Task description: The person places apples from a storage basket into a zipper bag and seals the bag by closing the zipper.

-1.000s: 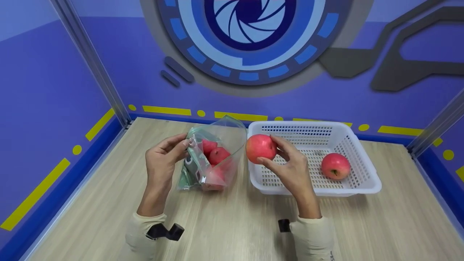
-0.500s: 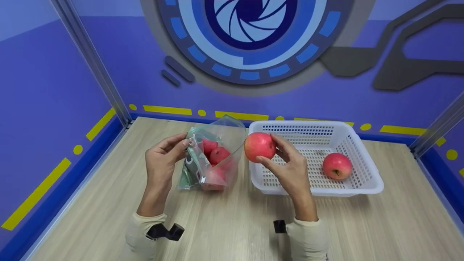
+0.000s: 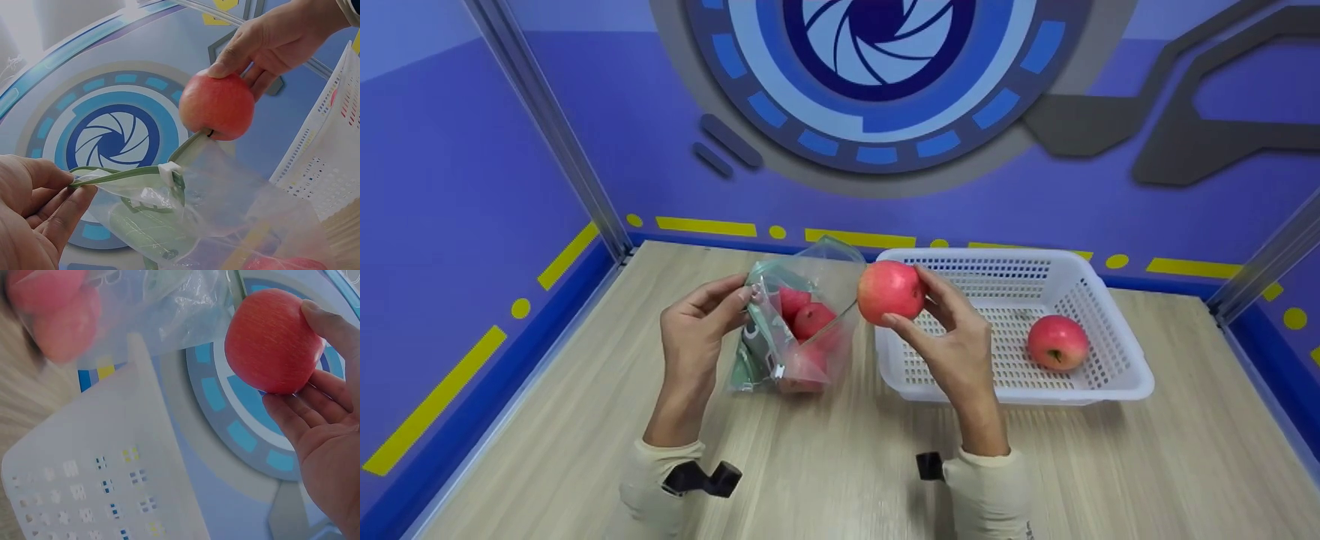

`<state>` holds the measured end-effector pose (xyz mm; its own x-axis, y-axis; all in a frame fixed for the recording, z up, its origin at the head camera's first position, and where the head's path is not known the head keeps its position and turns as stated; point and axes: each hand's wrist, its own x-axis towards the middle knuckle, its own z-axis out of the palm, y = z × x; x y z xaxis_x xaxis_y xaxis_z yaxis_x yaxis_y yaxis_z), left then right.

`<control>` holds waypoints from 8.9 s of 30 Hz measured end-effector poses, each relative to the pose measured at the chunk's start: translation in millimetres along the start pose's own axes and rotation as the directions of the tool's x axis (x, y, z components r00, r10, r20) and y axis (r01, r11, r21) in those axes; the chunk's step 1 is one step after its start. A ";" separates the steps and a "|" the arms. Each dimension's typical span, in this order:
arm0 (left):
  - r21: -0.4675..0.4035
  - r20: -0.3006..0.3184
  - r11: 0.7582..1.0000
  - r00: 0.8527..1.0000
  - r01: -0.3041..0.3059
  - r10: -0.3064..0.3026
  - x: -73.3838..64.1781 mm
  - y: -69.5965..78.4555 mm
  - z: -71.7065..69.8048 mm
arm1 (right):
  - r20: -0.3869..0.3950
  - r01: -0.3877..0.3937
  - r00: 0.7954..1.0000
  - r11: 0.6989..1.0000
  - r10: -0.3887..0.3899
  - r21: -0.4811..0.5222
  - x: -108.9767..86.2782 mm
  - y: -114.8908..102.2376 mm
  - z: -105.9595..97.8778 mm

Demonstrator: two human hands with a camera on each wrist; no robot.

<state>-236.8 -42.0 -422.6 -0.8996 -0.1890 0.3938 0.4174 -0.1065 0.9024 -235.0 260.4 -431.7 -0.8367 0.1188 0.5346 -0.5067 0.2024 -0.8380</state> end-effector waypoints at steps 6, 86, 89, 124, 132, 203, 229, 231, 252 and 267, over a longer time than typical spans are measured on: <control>-0.016 -0.003 1.000 1.000 -0.002 0.002 0.7 -0.2 -0.2 | -0.007 0.021 1.000 0.999 -0.020 0.042 2.3 -4.7 7.9; -0.174 -0.213 0.984 0.975 0.026 -0.063 0.8 7.8 1.1 | 0.023 0.467 0.861 0.773 -0.507 -0.430 4.9 38.5 74.1; -0.172 -0.211 0.985 0.976 0.022 -0.059 0.9 7.5 -0.1 | 0.008 0.390 0.904 0.816 -0.428 -0.426 5.9 38.2 69.3; -0.199 -0.256 0.980 0.966 -0.025 -0.027 5.2 17.1 -14.7 | 0.013 0.128 0.992 0.983 -0.128 -0.132 85.7 -45.6 73.1; -0.184 -0.212 0.983 0.977 -0.017 -0.023 6.6 13.9 -14.0 | 0.047 0.035 0.998 0.992 -0.030 -0.123 78.4 -24.4 63.4; -0.132 -0.090 0.991 0.995 0.030 -0.043 1.2 10.3 -6.6 | -0.018 -0.289 0.906 0.590 0.422 -0.754 13.9 76.2 -155.4; -0.133 -0.090 0.991 0.995 0.016 -0.028 1.4 9.8 -5.9 | 0.034 -0.308 0.831 0.510 0.556 -0.803 21.6 84.5 -154.3; -0.133 -0.091 0.991 0.995 0.017 -0.030 1.5 9.6 -5.8 | 0.044 -0.304 0.827 0.511 0.561 -0.804 21.6 84.9 -154.5; -0.109 -0.085 0.994 0.996 0.026 -0.035 0.3 13.5 -4.2 | 0.076 -0.321 0.801 0.534 0.593 -0.782 19.4 82.0 -155.2; -0.104 -0.078 0.994 0.996 0.026 -0.034 -0.4 17.5 -2.9 | 0.099 -0.289 0.850 0.616 0.517 -0.732 14.6 78.4 -156.7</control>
<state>-228.7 -46.6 -407.5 -0.9006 -0.2604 0.3480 0.4051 -0.2124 0.8893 -254.3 430.3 -472.5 -0.9939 0.1094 0.0105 0.0820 0.8024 -0.5911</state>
